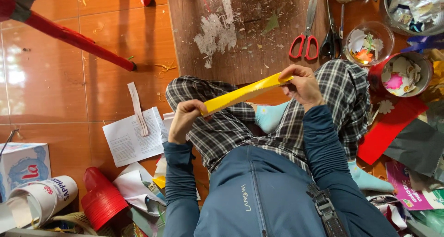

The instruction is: Cutting paper strips with scissors and assembling a red decorative object

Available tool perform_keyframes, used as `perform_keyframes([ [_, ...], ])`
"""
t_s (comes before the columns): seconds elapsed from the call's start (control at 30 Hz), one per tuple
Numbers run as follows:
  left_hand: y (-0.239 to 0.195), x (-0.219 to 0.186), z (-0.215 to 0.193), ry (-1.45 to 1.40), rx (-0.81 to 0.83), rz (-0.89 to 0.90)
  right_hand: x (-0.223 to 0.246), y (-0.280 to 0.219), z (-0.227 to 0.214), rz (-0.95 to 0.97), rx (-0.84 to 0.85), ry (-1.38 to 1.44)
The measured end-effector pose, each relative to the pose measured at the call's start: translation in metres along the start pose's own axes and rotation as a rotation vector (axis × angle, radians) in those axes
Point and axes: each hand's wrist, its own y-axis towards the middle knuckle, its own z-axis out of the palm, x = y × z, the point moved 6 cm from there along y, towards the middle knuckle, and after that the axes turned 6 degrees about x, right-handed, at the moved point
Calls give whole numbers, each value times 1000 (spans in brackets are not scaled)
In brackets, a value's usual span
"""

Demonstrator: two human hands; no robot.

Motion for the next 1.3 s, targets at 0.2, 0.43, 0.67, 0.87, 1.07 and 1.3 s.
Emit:
perform_keyframes([
  [0.2,-16,-4,12,51,262,-80,4,-4,18,61,67,-109],
  [0.43,-12,-17,27,128,660,-129,-1,-5,45,161,266,-200],
  [0.67,23,42,122,-42,625,-386,-17,-11,72,246,486,-284],
  [0.87,25,42,131,-107,614,-439,-30,-12,55,267,473,-292],
  [1.07,35,46,118,-134,411,-360,-26,-1,65,179,402,-266],
  [1.3,67,58,123,211,295,-179,-94,-4,80,296,67,-86],
])
